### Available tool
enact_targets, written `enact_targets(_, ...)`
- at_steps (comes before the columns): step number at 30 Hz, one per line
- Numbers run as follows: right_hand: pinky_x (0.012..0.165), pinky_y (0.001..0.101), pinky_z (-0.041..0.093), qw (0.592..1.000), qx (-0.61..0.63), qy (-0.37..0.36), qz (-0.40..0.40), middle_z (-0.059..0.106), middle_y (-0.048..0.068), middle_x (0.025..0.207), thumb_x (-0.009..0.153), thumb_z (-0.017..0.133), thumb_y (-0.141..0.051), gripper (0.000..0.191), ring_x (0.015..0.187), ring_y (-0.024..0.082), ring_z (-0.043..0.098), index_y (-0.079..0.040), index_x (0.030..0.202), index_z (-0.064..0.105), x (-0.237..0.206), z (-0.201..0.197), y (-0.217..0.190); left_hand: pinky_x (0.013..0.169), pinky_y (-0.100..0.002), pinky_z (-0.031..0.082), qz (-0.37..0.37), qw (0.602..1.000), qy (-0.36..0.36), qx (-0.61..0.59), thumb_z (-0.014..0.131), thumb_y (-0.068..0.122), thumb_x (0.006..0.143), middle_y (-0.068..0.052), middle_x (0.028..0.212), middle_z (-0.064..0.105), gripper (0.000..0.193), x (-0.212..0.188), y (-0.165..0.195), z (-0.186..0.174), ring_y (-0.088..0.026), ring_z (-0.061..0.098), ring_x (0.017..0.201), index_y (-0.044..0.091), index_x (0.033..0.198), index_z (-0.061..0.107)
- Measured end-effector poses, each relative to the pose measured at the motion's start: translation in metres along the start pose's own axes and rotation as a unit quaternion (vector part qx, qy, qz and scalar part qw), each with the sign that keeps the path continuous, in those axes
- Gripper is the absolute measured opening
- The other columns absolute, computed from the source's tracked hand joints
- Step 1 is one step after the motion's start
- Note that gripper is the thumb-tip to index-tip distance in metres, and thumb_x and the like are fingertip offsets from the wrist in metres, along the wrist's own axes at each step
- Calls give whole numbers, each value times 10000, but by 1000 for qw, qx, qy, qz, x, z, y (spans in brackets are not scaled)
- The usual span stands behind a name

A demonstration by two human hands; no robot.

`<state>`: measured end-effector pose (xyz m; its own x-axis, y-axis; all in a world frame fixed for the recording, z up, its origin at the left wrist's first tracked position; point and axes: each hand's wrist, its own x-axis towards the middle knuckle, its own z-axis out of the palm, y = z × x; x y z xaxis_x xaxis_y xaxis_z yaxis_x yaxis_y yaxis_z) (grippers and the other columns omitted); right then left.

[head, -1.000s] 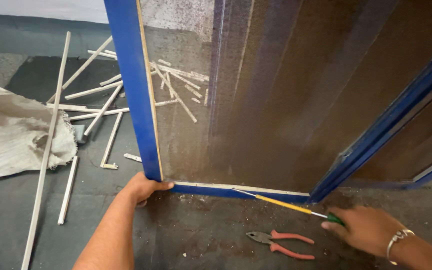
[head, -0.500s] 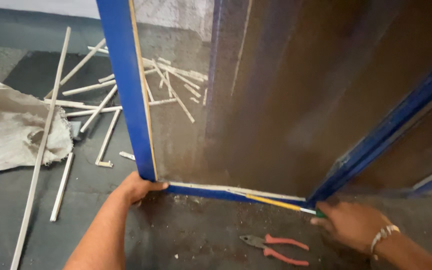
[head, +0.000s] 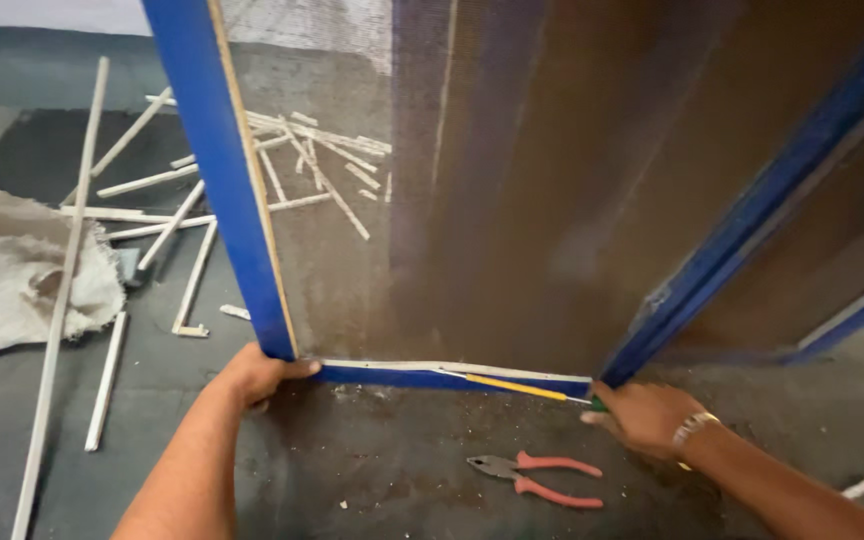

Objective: The person sits on the floor and uses a screwdriver to pry old white rubber beading strips out of the channels of a blue metal window frame, pulling the loosened strips free by hand and letting them fall on the floor, and repositions the frame to work along its edges.

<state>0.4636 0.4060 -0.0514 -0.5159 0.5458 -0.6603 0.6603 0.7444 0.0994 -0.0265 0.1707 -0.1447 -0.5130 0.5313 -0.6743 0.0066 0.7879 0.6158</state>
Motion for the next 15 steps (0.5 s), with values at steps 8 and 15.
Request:
enact_targets(8,898,483,573,999,-23,14,22,735,139,1055,992,403,-596,601,991,338,718,-191,1430,476,-19,-43,-30,472,-424,386,36,999,-1,14,929,326,680,-75,826,694,542,7,-4,-1,-213,509,579,13,1089,756)
enact_targets(15,846,470,581,1000,-7,25,-9,750,124,953,984,416,-599,542,928,315,743,-196,1326,533,-28,-47,-27,457,-421,336,7,1000,3,3,931,325,689,-109,790,603,559,-19,14,-2,-234,439,569,31,1125,739)
